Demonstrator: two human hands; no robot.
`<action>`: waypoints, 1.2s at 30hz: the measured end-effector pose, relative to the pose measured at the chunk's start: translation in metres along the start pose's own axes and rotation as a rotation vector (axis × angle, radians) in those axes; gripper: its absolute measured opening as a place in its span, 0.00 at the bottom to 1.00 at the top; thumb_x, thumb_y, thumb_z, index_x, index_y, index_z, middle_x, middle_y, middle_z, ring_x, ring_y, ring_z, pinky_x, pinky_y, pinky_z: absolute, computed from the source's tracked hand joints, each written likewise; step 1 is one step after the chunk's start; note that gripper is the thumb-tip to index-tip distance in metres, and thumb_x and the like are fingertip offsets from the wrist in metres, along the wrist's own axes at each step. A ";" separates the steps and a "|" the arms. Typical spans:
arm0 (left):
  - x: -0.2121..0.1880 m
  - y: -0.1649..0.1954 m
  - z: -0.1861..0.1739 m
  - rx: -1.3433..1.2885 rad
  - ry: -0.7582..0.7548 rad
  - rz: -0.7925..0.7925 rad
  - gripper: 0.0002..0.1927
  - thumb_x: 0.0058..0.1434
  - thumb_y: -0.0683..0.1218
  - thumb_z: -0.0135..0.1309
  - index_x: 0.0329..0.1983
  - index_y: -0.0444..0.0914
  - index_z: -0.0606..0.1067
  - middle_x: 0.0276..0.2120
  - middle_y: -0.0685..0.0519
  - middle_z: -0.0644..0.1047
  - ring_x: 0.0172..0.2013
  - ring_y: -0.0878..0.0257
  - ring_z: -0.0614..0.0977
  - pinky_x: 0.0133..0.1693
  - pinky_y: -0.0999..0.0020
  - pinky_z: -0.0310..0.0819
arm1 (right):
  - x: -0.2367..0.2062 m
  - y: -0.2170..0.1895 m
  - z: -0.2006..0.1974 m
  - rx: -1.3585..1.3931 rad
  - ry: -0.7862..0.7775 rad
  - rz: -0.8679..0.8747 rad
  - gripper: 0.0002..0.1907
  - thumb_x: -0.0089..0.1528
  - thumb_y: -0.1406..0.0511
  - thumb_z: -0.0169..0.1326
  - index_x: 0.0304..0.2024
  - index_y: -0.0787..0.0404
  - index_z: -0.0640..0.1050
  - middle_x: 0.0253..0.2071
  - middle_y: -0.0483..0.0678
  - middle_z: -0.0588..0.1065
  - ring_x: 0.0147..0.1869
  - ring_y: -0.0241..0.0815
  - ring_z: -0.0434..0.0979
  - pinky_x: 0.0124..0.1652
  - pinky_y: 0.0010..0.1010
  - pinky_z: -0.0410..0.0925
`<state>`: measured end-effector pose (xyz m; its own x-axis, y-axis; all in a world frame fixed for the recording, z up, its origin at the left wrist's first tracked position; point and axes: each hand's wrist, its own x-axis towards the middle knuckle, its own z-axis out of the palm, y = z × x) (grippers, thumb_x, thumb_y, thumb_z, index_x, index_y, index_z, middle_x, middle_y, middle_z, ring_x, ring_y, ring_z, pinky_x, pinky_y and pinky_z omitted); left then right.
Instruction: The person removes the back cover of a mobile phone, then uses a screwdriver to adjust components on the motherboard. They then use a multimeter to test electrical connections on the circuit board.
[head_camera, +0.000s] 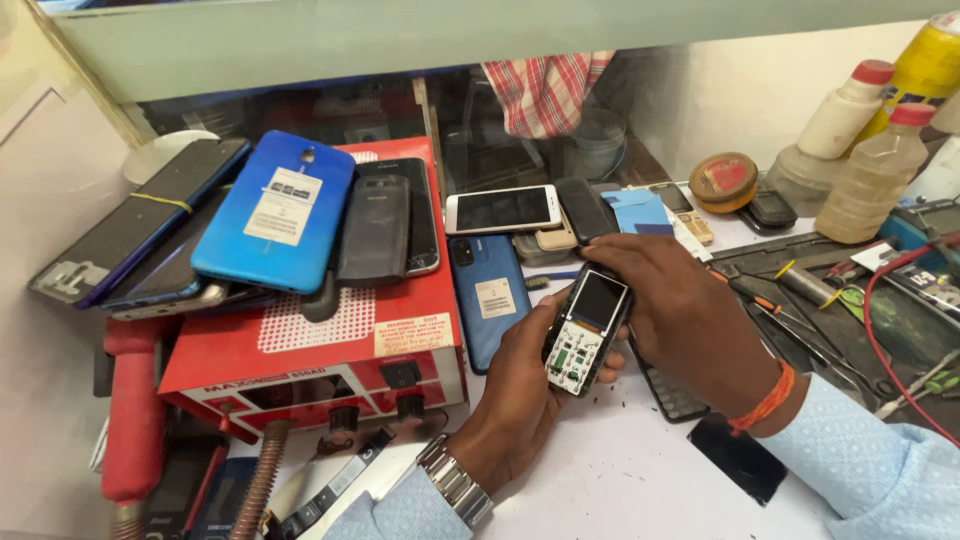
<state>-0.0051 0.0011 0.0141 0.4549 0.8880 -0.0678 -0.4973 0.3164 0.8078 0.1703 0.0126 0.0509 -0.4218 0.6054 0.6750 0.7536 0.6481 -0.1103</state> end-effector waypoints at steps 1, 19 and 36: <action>0.000 0.000 0.000 0.010 0.008 0.011 0.28 0.74 0.55 0.25 0.63 0.36 0.69 0.43 0.46 0.80 0.39 0.64 0.83 0.44 0.67 0.81 | -0.001 0.000 0.000 0.049 0.029 0.049 0.22 0.56 0.77 0.52 0.54 0.65 0.77 0.54 0.53 0.77 0.58 0.52 0.77 0.55 0.41 0.71; 0.004 -0.010 -0.008 -0.002 0.128 0.033 0.23 0.75 0.56 0.34 0.59 0.37 0.71 0.41 0.51 0.77 0.44 0.68 0.81 0.52 0.69 0.76 | -0.005 -0.010 0.009 0.458 0.058 0.464 0.14 0.61 0.65 0.59 0.47 0.65 0.82 0.49 0.50 0.82 0.43 0.40 0.85 0.36 0.29 0.77; 0.001 -0.004 -0.001 0.097 0.007 0.074 0.25 0.74 0.54 0.35 0.69 0.40 0.66 0.48 0.52 0.76 0.50 0.67 0.78 0.54 0.67 0.76 | -0.011 0.003 0.026 0.793 -0.030 0.765 0.16 0.62 0.62 0.59 0.46 0.66 0.85 0.32 0.48 0.84 0.32 0.31 0.80 0.34 0.25 0.76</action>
<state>-0.0036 0.0014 0.0100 0.4140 0.9102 -0.0098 -0.4554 0.2165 0.8636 0.1640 0.0193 0.0243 -0.0020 0.9772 0.2122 0.2878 0.2038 -0.9358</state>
